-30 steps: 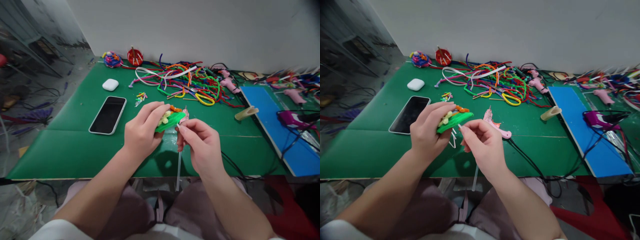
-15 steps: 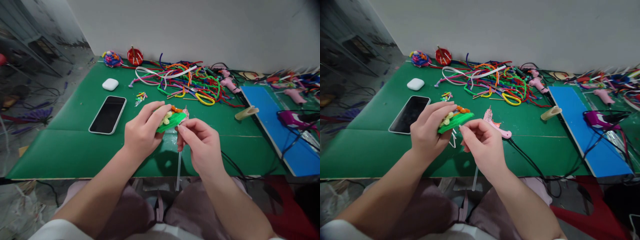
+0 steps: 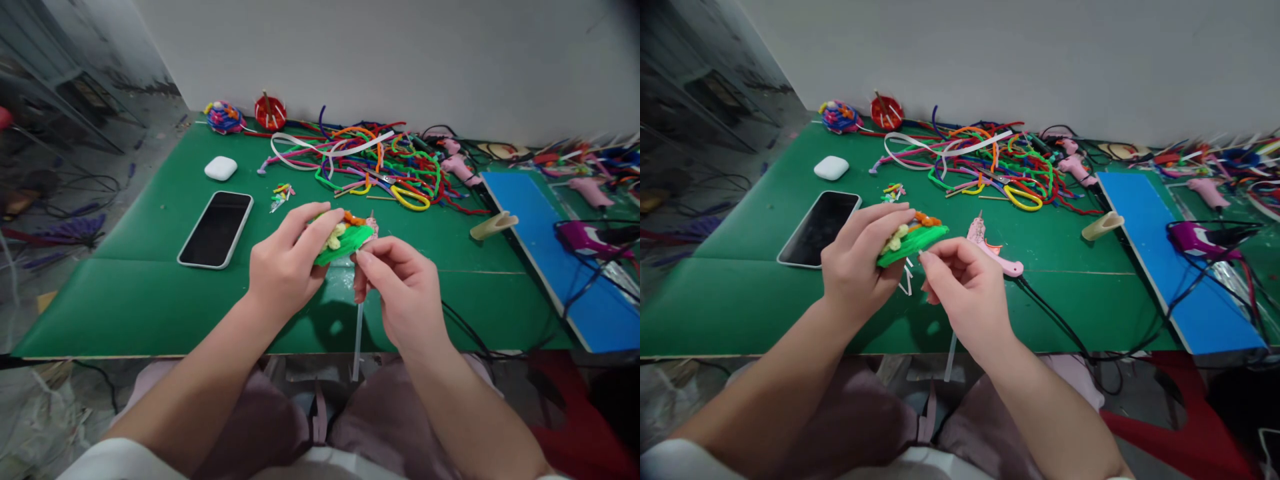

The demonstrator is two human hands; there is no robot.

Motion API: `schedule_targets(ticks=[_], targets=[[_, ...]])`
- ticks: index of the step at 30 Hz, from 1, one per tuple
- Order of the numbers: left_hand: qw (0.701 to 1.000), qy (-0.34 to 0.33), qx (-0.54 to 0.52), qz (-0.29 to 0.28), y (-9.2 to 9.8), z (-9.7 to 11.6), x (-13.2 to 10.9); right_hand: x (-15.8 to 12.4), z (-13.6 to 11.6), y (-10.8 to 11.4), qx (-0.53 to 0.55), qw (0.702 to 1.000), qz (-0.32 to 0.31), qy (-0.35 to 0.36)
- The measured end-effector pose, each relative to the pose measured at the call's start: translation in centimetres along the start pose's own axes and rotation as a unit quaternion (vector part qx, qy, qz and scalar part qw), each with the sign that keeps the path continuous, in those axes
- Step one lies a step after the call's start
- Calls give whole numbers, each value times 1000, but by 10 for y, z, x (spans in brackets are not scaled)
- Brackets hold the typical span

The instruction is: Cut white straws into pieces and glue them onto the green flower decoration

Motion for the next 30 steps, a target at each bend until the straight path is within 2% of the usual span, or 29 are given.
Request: schedule_targets(ticks=[12,20,26,30], targets=[[1000,7,5,-1,0,0,0,0,0,1,-2,1000,3,-3],[1000,-8,12,9,3,-2,1,-2,6,1,6,999,-3,-51],[999,-46,13,12,7,-6,3,-1,12,-3,24,996,-35,-75],[999,-45,17,9,12,-10,5,0,18,-5,12,994,-48,-97]])
Point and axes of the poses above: each hand's wrist, its own x-axis towards the middle knuckle, its own y-axis out of the back of the hand, z = x × y, the point moved 6 cm from there along x, towards the middle knuckle, and after that the axes turned 3 degrees about -y, right-handed, at the moved point
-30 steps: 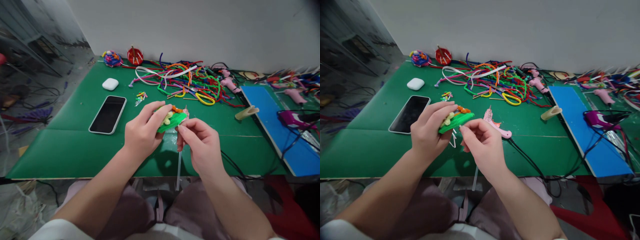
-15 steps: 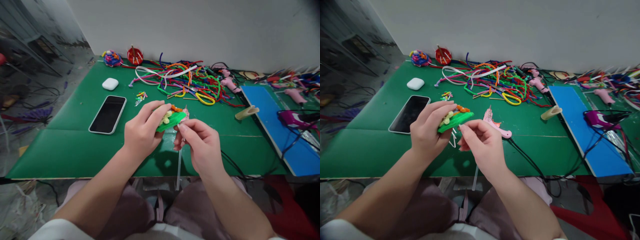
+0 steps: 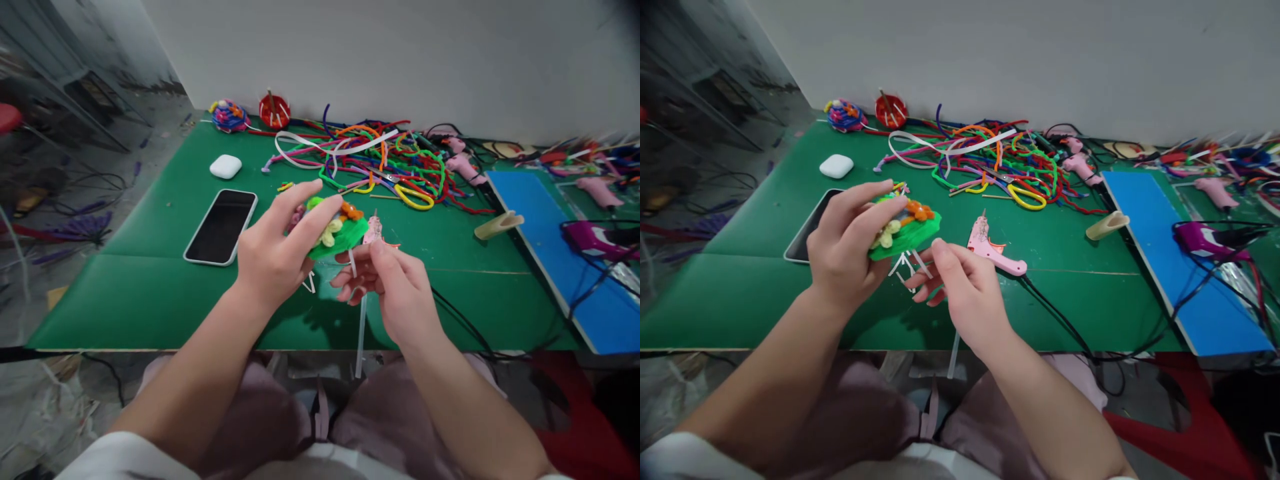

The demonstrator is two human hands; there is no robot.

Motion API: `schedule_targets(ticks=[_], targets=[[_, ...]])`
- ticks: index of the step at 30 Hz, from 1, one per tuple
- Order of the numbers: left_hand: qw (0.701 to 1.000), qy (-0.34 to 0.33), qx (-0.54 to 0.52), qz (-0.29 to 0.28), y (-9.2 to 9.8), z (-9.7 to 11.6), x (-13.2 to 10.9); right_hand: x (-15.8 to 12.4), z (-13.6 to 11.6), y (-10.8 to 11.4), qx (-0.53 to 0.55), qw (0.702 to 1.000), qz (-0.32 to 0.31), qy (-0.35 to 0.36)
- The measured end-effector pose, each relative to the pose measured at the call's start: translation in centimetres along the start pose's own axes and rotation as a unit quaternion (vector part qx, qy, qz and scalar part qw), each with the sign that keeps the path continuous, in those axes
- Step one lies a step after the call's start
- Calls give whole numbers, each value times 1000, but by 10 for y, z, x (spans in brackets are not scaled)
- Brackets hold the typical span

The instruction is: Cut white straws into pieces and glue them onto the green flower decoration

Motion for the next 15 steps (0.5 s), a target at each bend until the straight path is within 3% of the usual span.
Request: schedule_targets(ticks=[9,15], targets=[[1000,14,6,21,9,-6,1,5,6,-4,-40,998,-36,-29],[999,24,11,20,13,-9,1,12,9,-1,-71,997,-28,-7]])
Point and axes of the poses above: each hand's wrist, its own x-axis towards the middle knuckle, its own y-axis out of the back of the hand, z = x × y, the point moved 6 cm from there along x, towards the middle knuckle, and after that the axes turned 3 degrees about -y, right-handed, at the moved point
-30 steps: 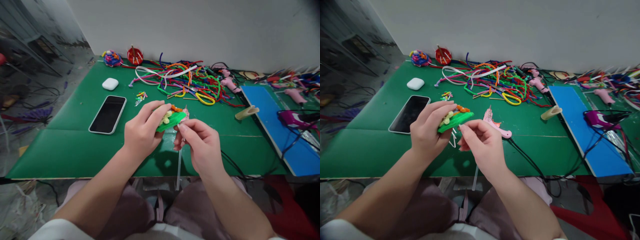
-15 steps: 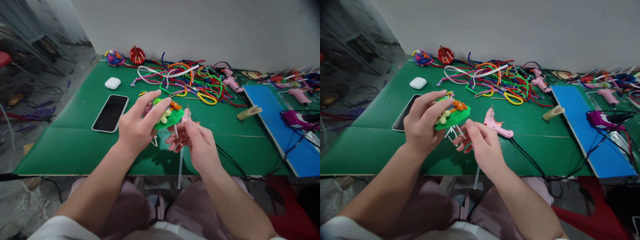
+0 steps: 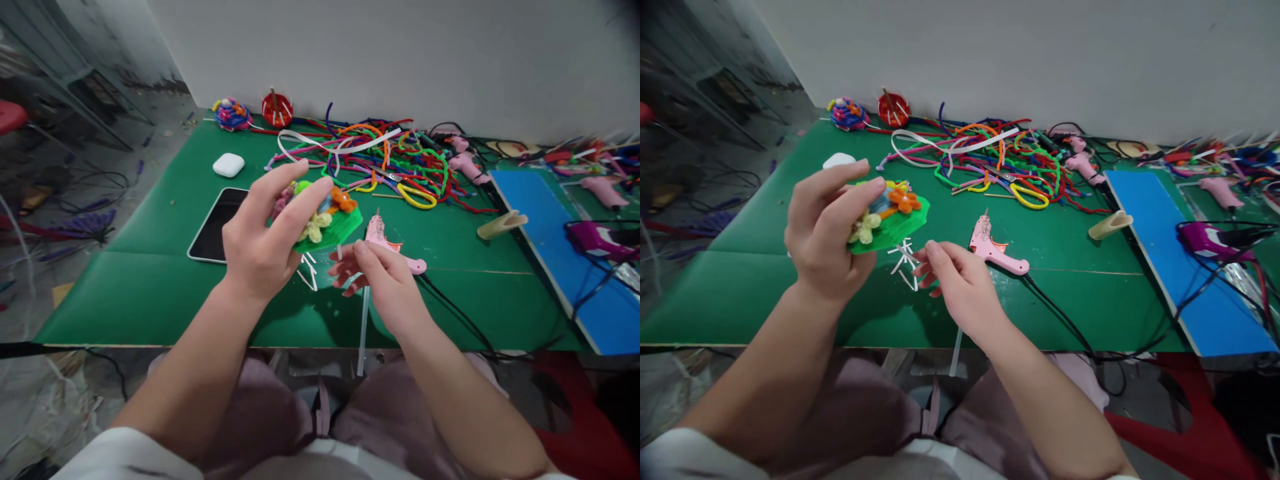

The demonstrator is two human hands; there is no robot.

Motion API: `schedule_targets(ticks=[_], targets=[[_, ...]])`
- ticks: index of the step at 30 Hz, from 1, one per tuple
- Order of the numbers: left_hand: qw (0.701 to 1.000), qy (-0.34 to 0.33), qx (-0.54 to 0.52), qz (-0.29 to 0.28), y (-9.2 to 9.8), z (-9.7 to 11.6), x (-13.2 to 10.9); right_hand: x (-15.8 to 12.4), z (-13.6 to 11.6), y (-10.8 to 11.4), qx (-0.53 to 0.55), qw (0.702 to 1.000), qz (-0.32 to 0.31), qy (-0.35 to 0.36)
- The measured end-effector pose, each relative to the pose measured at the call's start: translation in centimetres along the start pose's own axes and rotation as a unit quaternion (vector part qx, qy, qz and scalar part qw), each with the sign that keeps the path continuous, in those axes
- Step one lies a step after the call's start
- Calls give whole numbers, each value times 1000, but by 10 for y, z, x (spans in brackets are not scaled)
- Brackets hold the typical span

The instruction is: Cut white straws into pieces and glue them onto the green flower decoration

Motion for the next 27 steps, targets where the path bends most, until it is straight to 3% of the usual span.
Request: schedule_targets(ticks=[5,12,18,27], targets=[[999,29,11,-16,-1,-4,-2,-1,-11,6,-12,997,37,68],[1000,-6,-5,14,-1,-2,-2,-9,-22,5,-38,989,47,132],[998,-48,-16,36,-2,2,0,-8,-20,2,-39,989,30,138],[998,-54,-8,40,-2,2,-1,-11,-23,3,-57,986,42,152]])
Point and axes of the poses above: each hand's wrist, its own x-axis towards the middle knuckle, its own y-axis out of the back of the hand, z = x × y, the point moved 6 cm from there along x, towards the middle knuckle, and after that the axes turned 3 degrees about -y, right-handed, at the moved point
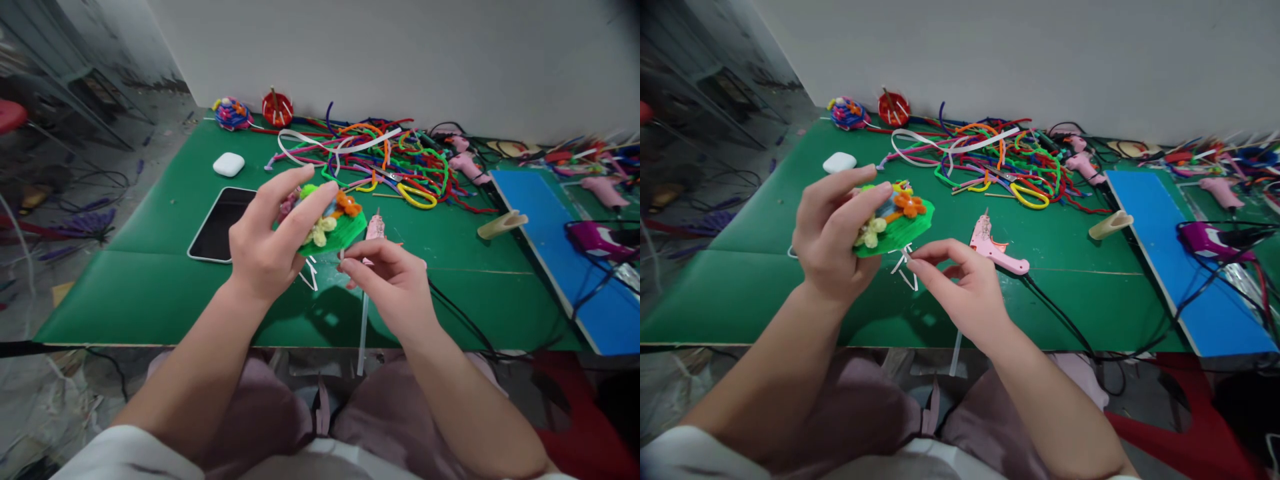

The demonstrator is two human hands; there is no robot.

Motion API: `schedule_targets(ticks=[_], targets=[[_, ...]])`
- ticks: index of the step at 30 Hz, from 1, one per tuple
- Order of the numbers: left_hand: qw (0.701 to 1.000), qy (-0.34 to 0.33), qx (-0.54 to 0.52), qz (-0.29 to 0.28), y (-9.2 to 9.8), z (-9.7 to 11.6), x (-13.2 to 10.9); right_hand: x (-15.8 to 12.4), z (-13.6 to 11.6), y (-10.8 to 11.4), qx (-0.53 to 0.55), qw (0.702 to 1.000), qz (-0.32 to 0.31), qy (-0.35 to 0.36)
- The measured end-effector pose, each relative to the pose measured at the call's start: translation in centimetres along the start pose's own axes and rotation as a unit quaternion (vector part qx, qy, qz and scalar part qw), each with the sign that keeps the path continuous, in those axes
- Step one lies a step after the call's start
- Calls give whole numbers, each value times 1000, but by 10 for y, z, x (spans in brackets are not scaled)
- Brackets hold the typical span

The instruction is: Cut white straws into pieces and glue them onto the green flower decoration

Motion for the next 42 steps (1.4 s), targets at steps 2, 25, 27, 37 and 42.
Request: schedule_targets(ticks=[2,25,27,37,42], targets=[[1000,-4,4,1,0,1,0,0,0,0,1,1000,-1,2],[1000,-6,6,-18,-4,8,3,-3,1,2,90,994,47,27],[1000,-6,5,-12,-4,9,2,-3,0,2,90,994,47,26],[1000,-6,3,-15,-4,9,2,-2,0,2,55,997,49,5],[1000,-10,-2,-8,-4,9,1,-2,2,2,55,998,41,-2]])
Point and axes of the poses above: each hand's wrist, its own x-axis towards the middle knuckle, its own y-axis out of the back of the hand, z = x × y, the point moved 6 cm from there along x, towards the middle knuckle, and after that the axes turned 3 degrees about -y, right-handed, at the moved point
